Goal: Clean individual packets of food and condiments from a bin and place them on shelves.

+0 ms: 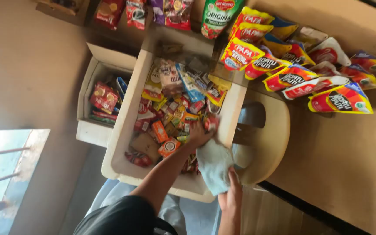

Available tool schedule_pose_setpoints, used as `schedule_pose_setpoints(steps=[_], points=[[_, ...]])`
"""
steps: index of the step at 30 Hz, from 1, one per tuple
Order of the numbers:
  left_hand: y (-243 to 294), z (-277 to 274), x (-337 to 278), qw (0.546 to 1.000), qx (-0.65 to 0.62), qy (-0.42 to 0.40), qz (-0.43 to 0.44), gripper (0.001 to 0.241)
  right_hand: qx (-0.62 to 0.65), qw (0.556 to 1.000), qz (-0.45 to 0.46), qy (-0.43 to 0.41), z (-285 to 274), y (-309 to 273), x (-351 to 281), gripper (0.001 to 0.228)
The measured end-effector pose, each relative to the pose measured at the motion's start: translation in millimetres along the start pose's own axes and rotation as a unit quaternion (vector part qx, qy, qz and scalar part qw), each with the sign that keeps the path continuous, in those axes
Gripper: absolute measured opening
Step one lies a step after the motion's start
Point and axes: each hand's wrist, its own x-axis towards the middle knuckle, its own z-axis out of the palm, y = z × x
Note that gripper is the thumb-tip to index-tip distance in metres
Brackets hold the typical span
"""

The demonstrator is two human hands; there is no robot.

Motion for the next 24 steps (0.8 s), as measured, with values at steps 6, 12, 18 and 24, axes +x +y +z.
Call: schedule_pose_setpoints(steps=[6,12,18,24], points=[[59,-230,-83,0.929,-0.271,-0.241,-0.072,0.08,0.072,0.995,-0.059,-0.022,-1,-19,1,0.053],[-29,-270,-128,0.805,-0.532,-0.254,-0.069,0.07,-0.066,0.963,-0.217,-0.145,66,1,-11,0.043],[-47,-333,-122,0.862,-0.412,-0.101,0.276,0.062,-0.566,0.555,-0.596,-0.127,301,84,-126,0.037],[-69,-370,-139,0.691,-0.669,-0.191,-0.196,0.05,0.023,0.947,-0.167,-0.273,242,209,81,0.033]])
